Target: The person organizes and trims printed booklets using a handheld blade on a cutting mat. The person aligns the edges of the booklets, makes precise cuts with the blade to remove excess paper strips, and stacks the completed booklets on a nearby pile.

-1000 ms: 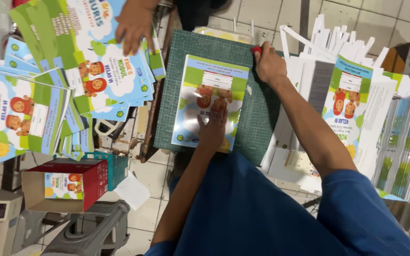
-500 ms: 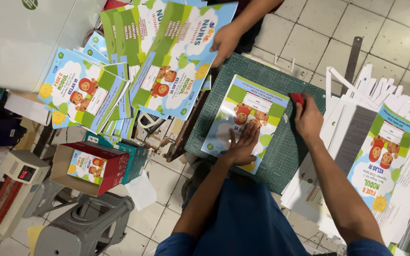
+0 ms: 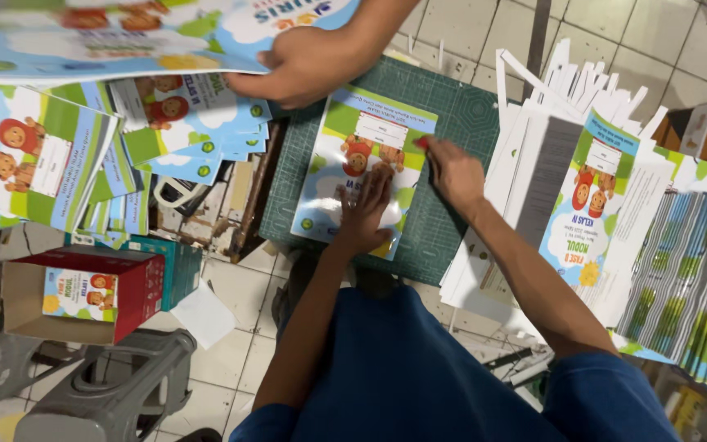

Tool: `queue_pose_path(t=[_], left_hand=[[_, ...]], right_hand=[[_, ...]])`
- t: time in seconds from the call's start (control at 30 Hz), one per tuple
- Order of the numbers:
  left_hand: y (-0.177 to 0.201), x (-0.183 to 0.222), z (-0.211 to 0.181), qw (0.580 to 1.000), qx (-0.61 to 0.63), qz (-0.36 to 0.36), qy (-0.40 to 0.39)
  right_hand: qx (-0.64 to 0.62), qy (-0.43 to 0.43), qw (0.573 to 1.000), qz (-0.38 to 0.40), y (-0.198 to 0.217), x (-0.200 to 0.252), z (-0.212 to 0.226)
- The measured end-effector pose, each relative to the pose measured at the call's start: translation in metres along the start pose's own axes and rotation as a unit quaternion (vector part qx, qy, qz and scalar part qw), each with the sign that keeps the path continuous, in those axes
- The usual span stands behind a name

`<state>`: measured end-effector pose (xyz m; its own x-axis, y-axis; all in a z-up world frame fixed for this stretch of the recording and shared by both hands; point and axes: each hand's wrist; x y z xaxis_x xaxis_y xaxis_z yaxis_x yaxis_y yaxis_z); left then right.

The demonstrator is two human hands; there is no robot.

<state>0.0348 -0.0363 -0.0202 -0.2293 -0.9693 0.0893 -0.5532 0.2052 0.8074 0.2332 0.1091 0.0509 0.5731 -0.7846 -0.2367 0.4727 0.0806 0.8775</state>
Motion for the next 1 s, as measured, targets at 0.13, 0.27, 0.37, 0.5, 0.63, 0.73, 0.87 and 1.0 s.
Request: queue_pose_path(t=[0.13, 0.27, 0.37, 0.5, 0.63, 0.73, 0.87, 1.0], left_hand=[[0.006, -0.003, -0.006, 0.999, 0.005, 0.033, 0.021], [-0.007, 0.001, -0.002, 1.0, 0.011, 0.006, 0.024], [-0.015, -0.003, 0.002, 1.0, 0.005, -0.004, 0.023], [-0.022, 0.0, 0.003, 0.999, -0.029, -0.012, 0.019], [-0.021, -0.001, 0.001, 0.999, -0.039, -0.015, 0.018], [-0.019, 0.007, -0.001, 0.999, -0.044, -0.004, 0.028], [-0.01, -0.001, -0.003, 0.999, -0.032, -0.002, 0.022], [-0.006, 0.004, 0.002, 0.999, 0.029, 0.013, 0.011]], right_hand=[[0.006, -0.017, 0.997, 0.071, 0.001, 0.047, 0.036], [0.004, -0.017, 0.994, 0.106, 0.001, 0.085, 0.066], [-0.001, -0.018, 0.993, 0.112, 0.001, 0.1, 0.078], [0.025, -0.034, 0.986, 0.161, -0.002, 0.118, 0.089], [-0.02, -0.019, 0.981, 0.193, -0.004, 0.144, 0.105], [-0.029, -0.017, 0.981, 0.193, -0.011, 0.164, 0.115], [-0.018, -0.027, 0.979, 0.202, -0.013, 0.169, 0.113], [-0.171, -0.108, 0.962, 0.185, -0.005, 0.173, 0.113]])
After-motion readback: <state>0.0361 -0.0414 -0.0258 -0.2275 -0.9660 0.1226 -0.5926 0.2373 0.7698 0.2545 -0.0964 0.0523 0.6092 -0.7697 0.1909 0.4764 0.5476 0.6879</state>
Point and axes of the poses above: each hand's wrist, its own x-axis away from the middle knuckle, its own y-axis out of the back of the hand, z = x × y, and after that the axes turned 3 degrees about -x, right-handed
